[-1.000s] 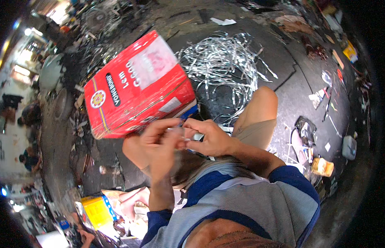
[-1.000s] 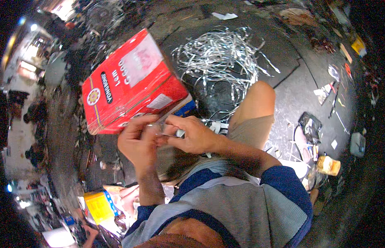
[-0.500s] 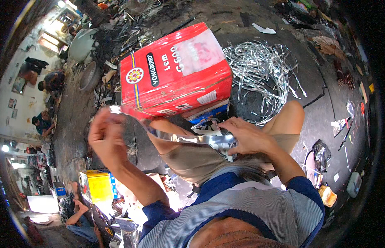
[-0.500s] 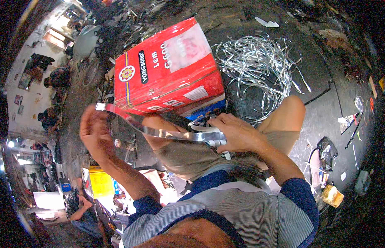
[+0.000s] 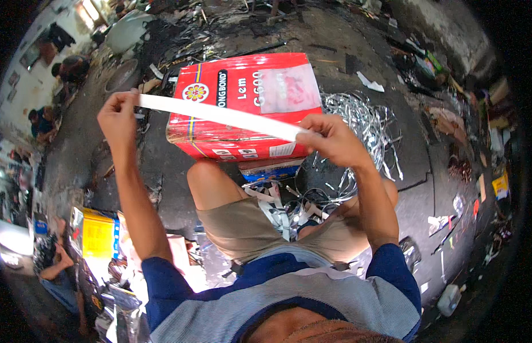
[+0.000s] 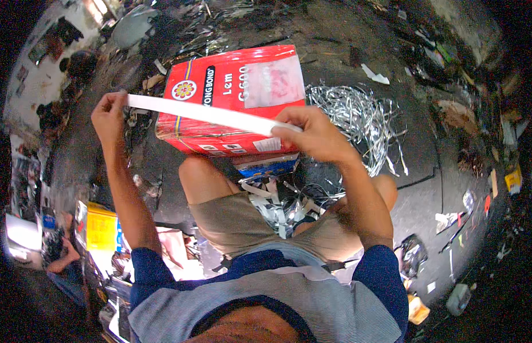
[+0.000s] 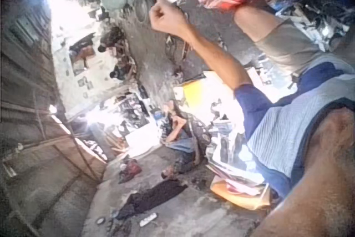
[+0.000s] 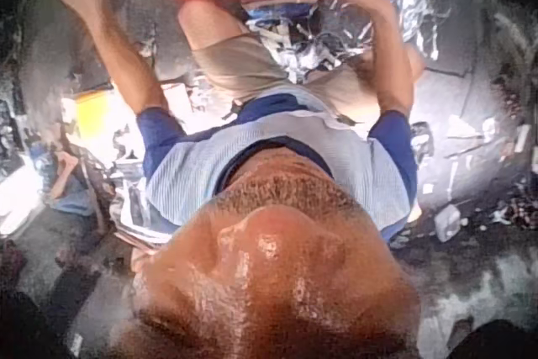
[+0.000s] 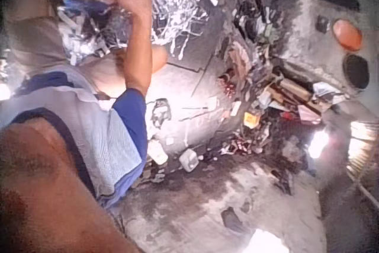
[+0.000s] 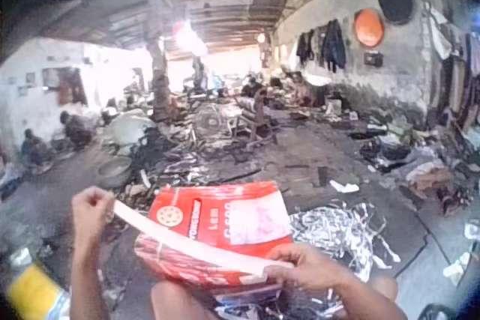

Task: The person sits on the floor and wraps a red rectangular package with white tape. They repeatedly pull tape from a roll, press it onto the package, and tear off pieces to secure the package.

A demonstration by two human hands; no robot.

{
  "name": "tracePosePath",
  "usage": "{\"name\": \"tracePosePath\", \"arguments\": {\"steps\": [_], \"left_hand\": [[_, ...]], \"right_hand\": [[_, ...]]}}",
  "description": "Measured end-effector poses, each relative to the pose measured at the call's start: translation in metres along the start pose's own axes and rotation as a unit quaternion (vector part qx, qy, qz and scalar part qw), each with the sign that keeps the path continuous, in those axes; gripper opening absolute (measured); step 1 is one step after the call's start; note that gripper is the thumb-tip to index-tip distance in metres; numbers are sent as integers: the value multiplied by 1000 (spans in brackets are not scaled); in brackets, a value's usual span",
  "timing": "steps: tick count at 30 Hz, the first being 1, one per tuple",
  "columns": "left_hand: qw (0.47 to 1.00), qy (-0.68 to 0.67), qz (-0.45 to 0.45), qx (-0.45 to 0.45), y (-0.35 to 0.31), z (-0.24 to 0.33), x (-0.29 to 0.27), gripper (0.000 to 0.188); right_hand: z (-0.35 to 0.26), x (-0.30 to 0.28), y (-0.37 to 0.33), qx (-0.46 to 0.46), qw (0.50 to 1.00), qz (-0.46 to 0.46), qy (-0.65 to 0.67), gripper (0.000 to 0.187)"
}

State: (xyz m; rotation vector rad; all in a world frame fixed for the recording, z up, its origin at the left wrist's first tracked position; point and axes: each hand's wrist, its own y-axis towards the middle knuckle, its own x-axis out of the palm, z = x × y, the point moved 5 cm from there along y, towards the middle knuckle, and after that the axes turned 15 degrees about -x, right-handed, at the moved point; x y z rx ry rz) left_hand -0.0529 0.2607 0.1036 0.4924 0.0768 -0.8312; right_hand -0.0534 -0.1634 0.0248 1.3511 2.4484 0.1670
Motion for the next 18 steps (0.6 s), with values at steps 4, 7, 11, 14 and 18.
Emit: {"name": "tracePosePath", "arguments": {"steps": [4, 7, 11, 14, 18], "left_hand": [[991, 121, 50, -22, 53, -55, -45, 22], [865, 459, 189, -74, 35, -46, -23, 20], [887, 426, 174, 36, 4, -16, 56, 43], [977, 71, -54, 193, -51, 22, 155, 43], [934, -14, -329, 135, -111, 43, 255, 34]], "right_hand": [[-5, -40, 34, -47, 995, -17, -89, 17], [-1, -56, 55, -64, 977, -10, -202, 19], [1, -57, 71, -103, 907, 10, -408, 23], [-4, -45, 81, -85, 893, 44, -440, 24], [-5, -45, 83, -85, 886, 81, -449, 22]]}}
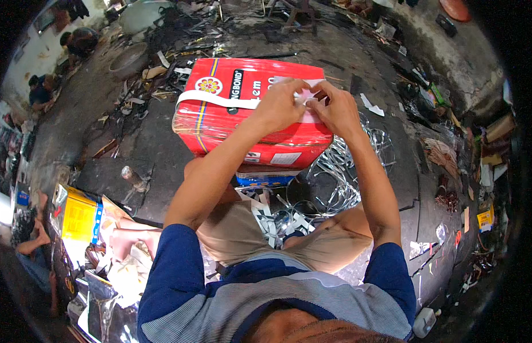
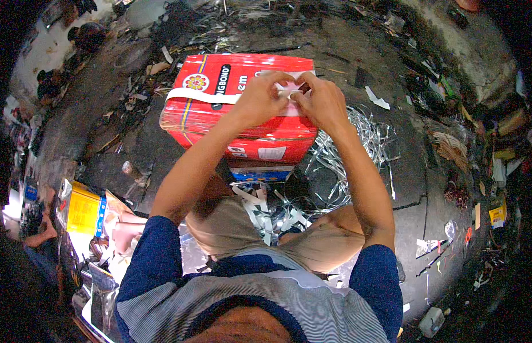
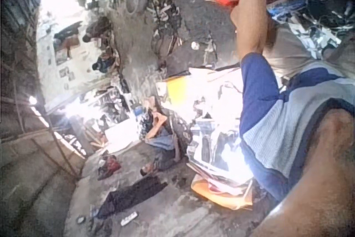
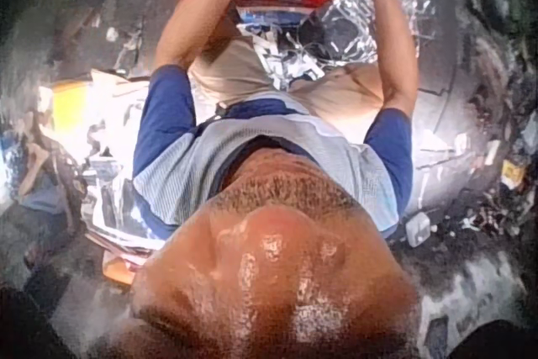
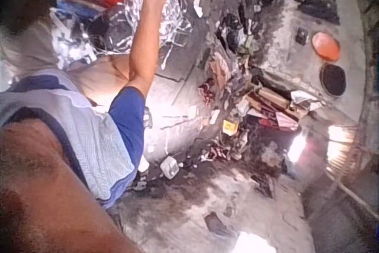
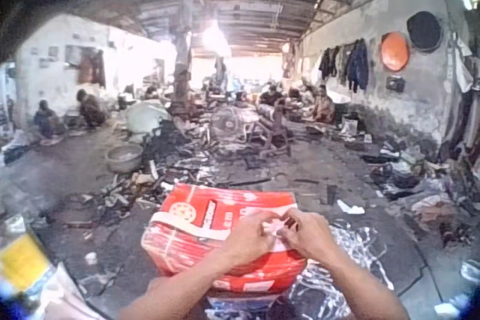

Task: The person sits on the floor and wraps a red rectangular package with white tape. They repeatedly pull tape from a roll, press it onto the package, and tear off pieces to secure the package.

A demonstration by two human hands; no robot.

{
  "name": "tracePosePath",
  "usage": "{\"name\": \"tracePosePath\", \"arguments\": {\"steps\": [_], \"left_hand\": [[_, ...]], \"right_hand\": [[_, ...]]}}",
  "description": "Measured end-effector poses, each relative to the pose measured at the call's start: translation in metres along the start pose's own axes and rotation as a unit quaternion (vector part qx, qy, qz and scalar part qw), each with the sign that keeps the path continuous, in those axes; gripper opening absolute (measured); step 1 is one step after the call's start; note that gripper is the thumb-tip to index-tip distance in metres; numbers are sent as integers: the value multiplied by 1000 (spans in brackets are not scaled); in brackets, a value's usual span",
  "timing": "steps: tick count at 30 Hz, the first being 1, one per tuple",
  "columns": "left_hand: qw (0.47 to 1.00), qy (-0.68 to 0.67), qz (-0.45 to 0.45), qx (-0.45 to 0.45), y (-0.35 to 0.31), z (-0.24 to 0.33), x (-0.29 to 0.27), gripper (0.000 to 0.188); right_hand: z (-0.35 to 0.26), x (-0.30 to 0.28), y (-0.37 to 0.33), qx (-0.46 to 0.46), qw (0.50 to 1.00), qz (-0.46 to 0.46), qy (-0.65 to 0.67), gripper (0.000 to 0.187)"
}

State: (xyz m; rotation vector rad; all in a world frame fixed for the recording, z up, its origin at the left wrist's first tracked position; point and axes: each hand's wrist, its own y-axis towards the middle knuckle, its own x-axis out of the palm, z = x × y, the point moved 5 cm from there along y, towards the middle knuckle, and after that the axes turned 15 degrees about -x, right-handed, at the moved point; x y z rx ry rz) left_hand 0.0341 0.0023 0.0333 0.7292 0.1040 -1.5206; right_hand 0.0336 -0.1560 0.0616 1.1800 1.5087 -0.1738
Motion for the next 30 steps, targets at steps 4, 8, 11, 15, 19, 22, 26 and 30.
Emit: {"name": "tracePosePath", "arguments": {"steps": [4, 8, 11, 15, 19, 22, 26, 30], "left_hand": [[999, -22, 14, -24, 5, -7, 19, 23], [999, -21, 36, 1, 1, -5, 23, 17], [998, 10, 46, 31, -3, -5, 23, 15], [997, 6, 29, 69, -4, -7, 23, 14], [995, -74, -42, -44, 1, -12, 21, 14], [994, -100, -26, -45, 4, -20, 25, 15], [993, -98, -15, -70, 5, -22, 26, 15], [993, -88, -4, -75, 9, -20, 26, 14]], "right_hand": [[6, -7, -10, -81, 995, 42, -41, 20], [5, -15, -20, -123, 988, 43, -83, 15], [2, -17, -27, -118, 991, 35, -49, 15], [0, -16, -27, -137, 989, 27, -55, 17], [15, -21, -22, -118, 993, -2, 27, 18], [22, -18, -15, -107, 992, 23, 62, 19], [26, -7, -20, -56, 993, 74, 76, 18], [44, 11, -27, 13, 982, 143, 120, 17]]}}
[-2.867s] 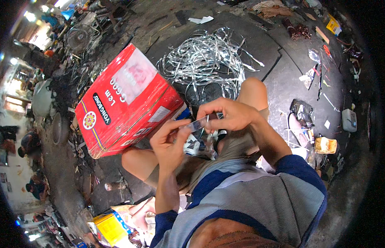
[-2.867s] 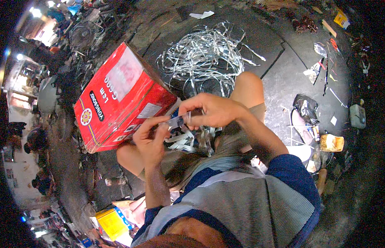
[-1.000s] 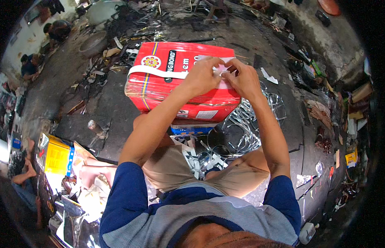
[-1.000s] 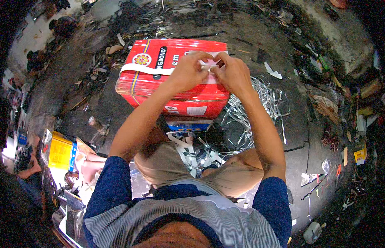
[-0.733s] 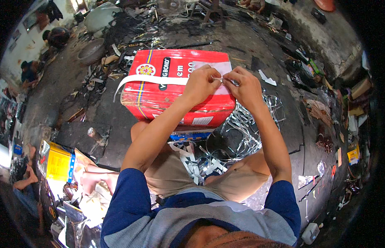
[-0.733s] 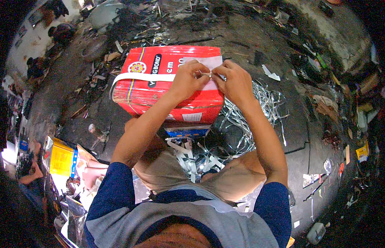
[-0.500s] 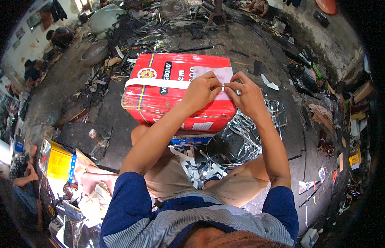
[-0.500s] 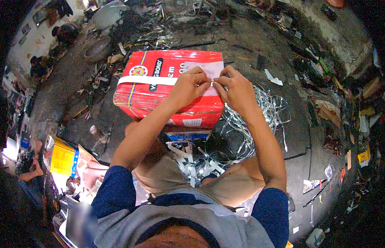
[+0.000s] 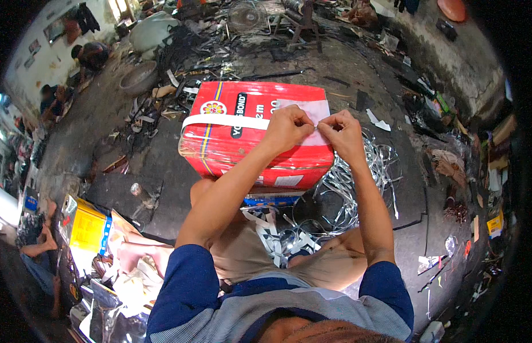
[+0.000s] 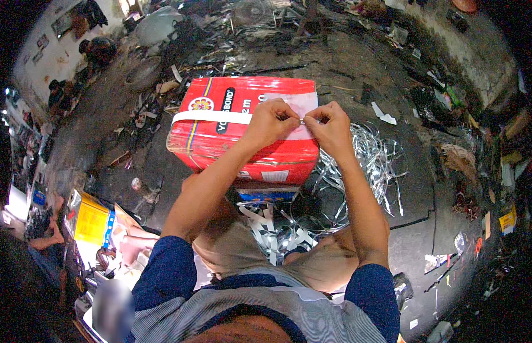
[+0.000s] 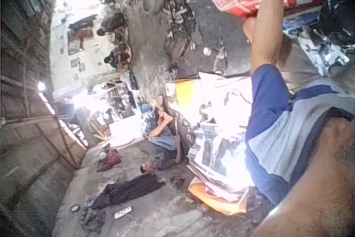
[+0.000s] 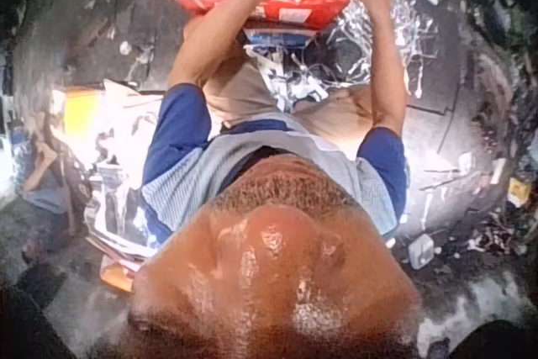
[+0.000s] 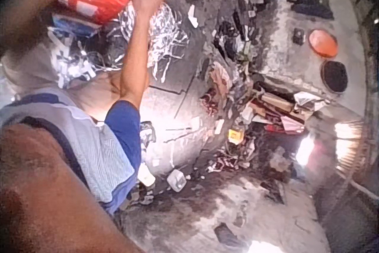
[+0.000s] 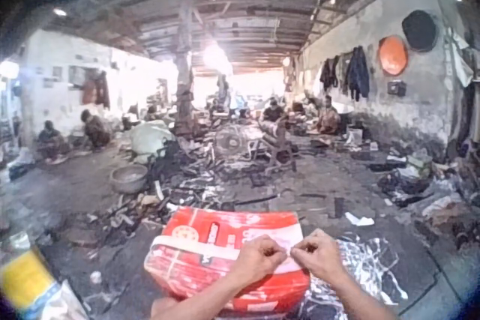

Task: The person sits on the floor and wraps a red rectangular package with white tape. They repeatedly pull tape from a roll, press it onto the package, and tear off pieces to secure the package.

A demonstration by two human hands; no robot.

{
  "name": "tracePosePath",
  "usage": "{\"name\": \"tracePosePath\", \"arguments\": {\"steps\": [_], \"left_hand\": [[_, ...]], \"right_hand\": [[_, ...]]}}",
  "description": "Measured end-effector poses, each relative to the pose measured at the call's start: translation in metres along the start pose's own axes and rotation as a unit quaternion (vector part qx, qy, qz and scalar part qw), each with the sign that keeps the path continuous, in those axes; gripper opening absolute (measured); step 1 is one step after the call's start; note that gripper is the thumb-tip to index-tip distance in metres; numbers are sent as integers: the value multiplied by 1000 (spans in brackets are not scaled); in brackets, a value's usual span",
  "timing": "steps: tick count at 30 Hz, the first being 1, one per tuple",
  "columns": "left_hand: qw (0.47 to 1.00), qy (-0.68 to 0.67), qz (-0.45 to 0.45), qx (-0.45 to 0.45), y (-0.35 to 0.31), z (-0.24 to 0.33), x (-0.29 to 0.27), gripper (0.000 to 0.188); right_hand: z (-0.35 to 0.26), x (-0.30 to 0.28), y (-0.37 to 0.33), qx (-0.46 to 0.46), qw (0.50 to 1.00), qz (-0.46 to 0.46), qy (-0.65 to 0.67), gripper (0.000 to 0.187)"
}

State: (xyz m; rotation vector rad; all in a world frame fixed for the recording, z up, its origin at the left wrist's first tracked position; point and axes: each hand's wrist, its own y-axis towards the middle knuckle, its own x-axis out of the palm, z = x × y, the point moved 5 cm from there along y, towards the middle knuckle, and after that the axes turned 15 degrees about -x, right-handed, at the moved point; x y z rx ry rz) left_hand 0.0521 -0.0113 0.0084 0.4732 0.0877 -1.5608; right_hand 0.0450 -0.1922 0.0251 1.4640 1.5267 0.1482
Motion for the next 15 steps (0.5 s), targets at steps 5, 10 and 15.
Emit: {"name": "tracePosePath", "arguments": {"steps": [5, 10, 15], "left_hand": [[998, 50, 30, 11, 0, 4, 1, 12], [991, 134, -26, -5, 17, 15, 1, 11], [979, 170, -116, -4, 29, 26, -1, 11]], "right_hand": [[11, 13, -12, 112, 985, 41, 122, 12], [17, 12, -2, 110, 983, 56, 139, 23], [29, 16, -1, 171, 962, 52, 209, 23]]}}
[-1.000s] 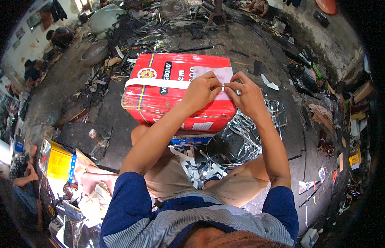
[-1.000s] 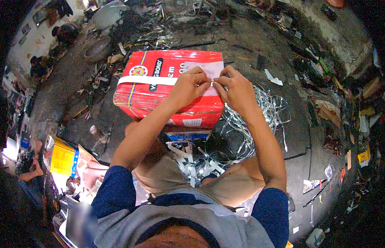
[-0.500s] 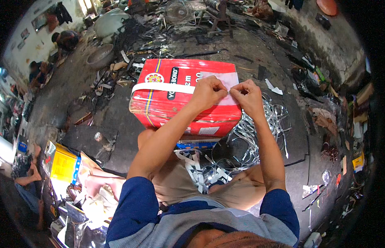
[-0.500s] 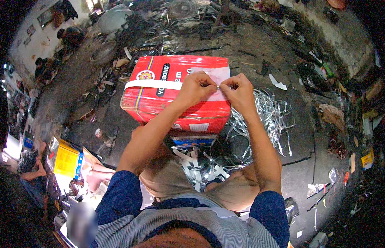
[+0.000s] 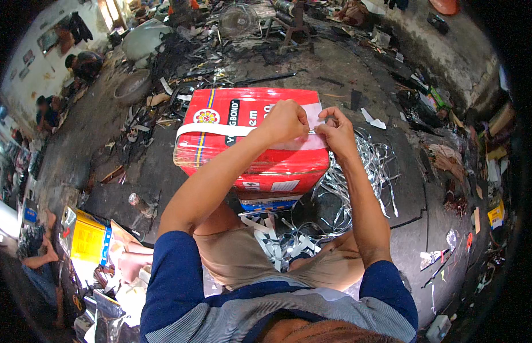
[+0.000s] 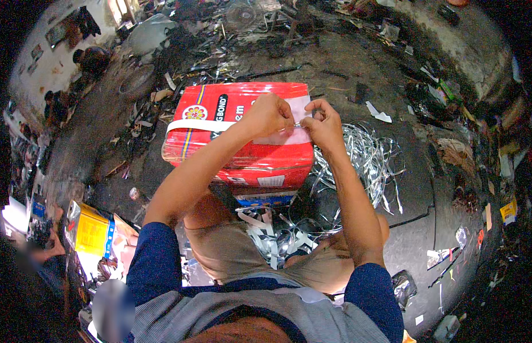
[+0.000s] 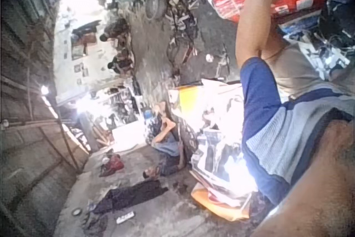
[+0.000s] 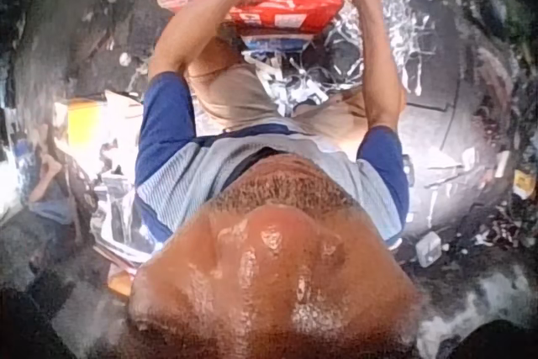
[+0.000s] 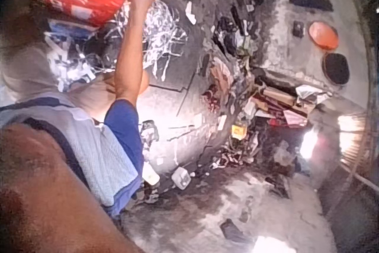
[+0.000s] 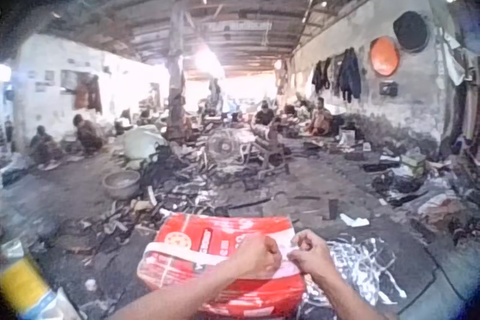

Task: The person sits on the floor and wraps a red rectangular package with white tape. They repeatedly pull tape from a roll, press it onto the package, and tear off pieces to secure the package.

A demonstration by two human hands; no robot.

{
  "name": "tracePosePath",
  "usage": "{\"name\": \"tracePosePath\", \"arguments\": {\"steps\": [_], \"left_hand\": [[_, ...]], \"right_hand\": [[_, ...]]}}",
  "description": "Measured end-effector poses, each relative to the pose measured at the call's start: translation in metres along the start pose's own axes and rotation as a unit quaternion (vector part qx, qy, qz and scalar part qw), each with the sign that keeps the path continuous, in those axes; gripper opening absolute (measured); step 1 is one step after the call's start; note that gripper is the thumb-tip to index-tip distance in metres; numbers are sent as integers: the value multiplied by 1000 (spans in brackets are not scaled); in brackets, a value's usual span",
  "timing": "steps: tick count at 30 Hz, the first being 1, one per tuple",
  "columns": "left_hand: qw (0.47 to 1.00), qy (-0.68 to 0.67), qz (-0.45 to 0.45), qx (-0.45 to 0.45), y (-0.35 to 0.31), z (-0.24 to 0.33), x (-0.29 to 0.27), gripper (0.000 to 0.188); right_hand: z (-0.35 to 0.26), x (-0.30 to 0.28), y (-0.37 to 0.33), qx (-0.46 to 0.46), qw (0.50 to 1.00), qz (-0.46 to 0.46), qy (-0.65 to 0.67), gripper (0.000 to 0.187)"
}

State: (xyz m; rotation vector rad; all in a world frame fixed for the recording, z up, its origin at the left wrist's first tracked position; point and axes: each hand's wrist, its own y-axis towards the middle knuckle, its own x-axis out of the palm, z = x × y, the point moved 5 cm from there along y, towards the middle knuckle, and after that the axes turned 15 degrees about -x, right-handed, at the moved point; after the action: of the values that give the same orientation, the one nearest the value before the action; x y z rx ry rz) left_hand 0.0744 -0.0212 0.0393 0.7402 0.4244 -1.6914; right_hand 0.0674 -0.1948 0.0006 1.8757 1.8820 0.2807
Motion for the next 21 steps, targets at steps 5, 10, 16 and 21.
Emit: {"name": "tracePosePath", "arguments": {"steps": [5, 10, 16, 21], "left_hand": [[994, -4, 32, 108, 0, 0, -2, 14], [986, -108, 62, 110, -7, -2, 15, 14], [978, -150, 69, 126, -7, 1, 27, 8], [983, -137, 63, 108, 0, 5, 30, 9]], "right_hand": [[-9, -1, -15, 36, 998, 29, -34, 24], [2, -6, -14, -83, 991, -3, -108, 33], [25, 6, -40, 161, 932, 89, 312, 28], [24, 6, -45, 236, 897, 87, 363, 32]]}}
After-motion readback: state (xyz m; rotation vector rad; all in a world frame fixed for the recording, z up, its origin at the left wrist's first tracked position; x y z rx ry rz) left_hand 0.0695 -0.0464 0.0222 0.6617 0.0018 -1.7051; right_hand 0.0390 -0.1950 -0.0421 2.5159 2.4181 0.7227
